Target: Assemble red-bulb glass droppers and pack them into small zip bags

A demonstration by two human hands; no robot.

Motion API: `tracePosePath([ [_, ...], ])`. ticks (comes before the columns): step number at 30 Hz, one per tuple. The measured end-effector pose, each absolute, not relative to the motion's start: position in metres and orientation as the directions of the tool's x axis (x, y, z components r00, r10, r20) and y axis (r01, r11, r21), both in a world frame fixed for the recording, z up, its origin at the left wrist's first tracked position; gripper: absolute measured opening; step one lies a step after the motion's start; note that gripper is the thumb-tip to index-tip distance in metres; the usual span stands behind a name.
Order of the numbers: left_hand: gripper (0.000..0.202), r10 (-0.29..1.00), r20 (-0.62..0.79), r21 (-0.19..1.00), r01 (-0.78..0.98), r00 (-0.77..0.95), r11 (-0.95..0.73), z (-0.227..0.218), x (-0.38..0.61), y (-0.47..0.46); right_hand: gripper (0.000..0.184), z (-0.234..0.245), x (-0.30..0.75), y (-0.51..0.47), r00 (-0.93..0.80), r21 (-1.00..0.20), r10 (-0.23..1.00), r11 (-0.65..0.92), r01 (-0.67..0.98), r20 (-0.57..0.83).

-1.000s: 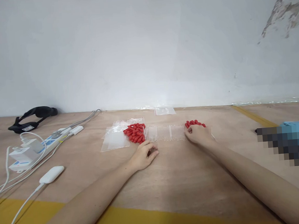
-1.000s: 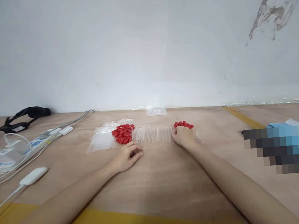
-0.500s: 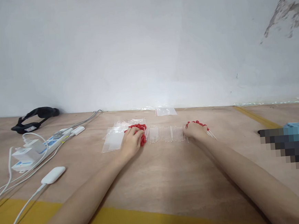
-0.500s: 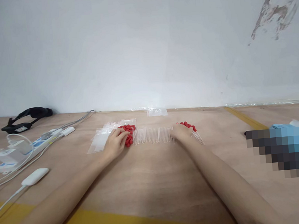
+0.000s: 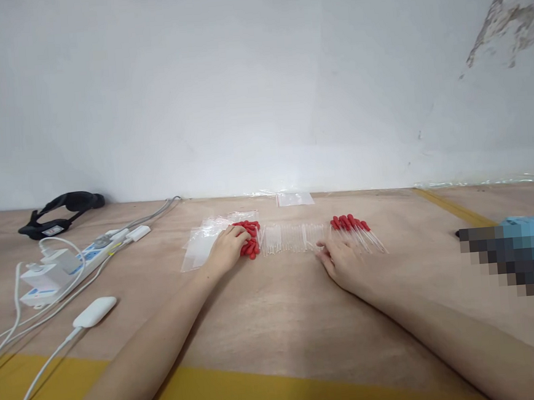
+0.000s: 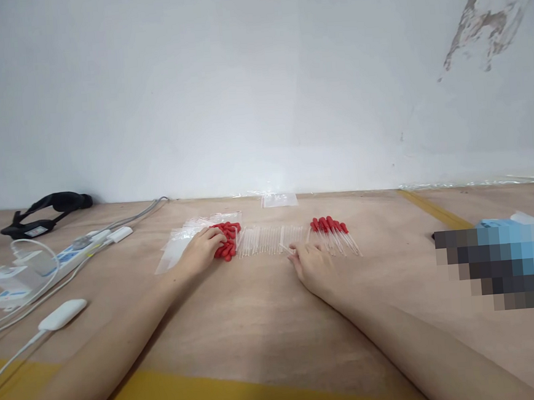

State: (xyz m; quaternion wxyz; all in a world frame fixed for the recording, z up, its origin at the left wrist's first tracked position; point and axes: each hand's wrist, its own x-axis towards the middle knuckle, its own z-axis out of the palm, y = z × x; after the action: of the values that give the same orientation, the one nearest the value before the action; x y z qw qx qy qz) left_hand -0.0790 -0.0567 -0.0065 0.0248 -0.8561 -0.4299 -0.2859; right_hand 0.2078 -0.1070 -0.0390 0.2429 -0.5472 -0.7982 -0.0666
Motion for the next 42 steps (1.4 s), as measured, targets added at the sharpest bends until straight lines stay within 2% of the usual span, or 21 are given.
tracePosePath([
  [2, 0.016, 0.687, 0.530, 0.133, 0.752, 0.496, -0.646, -0.004, -0.080, -0.059, 0.029, -0.044, 0.207, -0.108, -0.316, -0.164, 0.810, 0.443, 0.881, 0.494],
  [4, 0.017, 0.667, 0.581, 0.114, 0.765, 0.466, -0.634, -0.002, -0.078, -0.063, 0.029, -0.042, 0.205, -0.112, -0.344, -0.152, 0.774, 0.487, 0.860, 0.531],
  [6, 0.017, 0.659, 0.636, 0.162, 0.765, 0.402, -0.624, -0.003, -0.071, -0.072, 0.028, -0.036, 0.203, -0.117, -0.373, -0.140, 0.742, 0.526, 0.839, 0.557],
  [8, 0.014, 0.678, 0.641, 0.262, 0.727, 0.360, -0.634, -0.006, -0.059, -0.084, 0.027, -0.031, 0.201, -0.123, -0.402, -0.131, 0.717, 0.562, 0.817, 0.569],
  [10, 0.012, 0.713, 0.593, 0.372, 0.658, 0.373, -0.654, -0.014, -0.043, -0.100, 0.026, -0.030, 0.200, -0.126, -0.429, -0.129, 0.691, 0.599, 0.790, 0.582],
  [13, 0.013, 0.736, 0.500, 0.465, 0.576, 0.456, -0.673, -0.026, -0.022, -0.118, 0.025, -0.038, 0.199, -0.125, -0.449, -0.146, 0.653, 0.649, 0.747, 0.610],
  [19, 0.018, 0.753, 0.435, 0.478, 0.581, 0.494, -0.658, -0.031, -0.012, -0.124, 0.025, -0.046, 0.198, -0.123, -0.490, -0.145, 0.624, 0.695, 0.704, 0.609],
  [23, 0.017, 0.756, 0.442, 0.493, 0.573, 0.482, -0.654, -0.030, -0.013, -0.122, 0.024, -0.044, 0.197, -0.125, -0.510, -0.139, 0.617, 0.708, 0.693, 0.600],
  [33, 0.017, 0.792, 0.366, 0.655, 0.468, 0.489, -0.593, -0.035, -0.014, -0.119, 0.020, -0.040, 0.196, -0.124, -0.584, -0.167, 0.607, 0.756, 0.632, 0.539],
  [39, 0.017, 0.761, 0.359, 0.595, 0.496, 0.540, -0.632, -0.036, -0.014, -0.120, 0.022, -0.032, 0.197, -0.125, -0.624, -0.075, 0.602, 0.747, 0.661, 0.499],
  [42, 0.019, 0.777, 0.367, 0.573, 0.534, 0.512, -0.623, -0.036, -0.013, -0.121, 0.024, -0.033, 0.194, -0.127, -0.593, -0.079, 0.632, 0.715, 0.695, 0.499],
])
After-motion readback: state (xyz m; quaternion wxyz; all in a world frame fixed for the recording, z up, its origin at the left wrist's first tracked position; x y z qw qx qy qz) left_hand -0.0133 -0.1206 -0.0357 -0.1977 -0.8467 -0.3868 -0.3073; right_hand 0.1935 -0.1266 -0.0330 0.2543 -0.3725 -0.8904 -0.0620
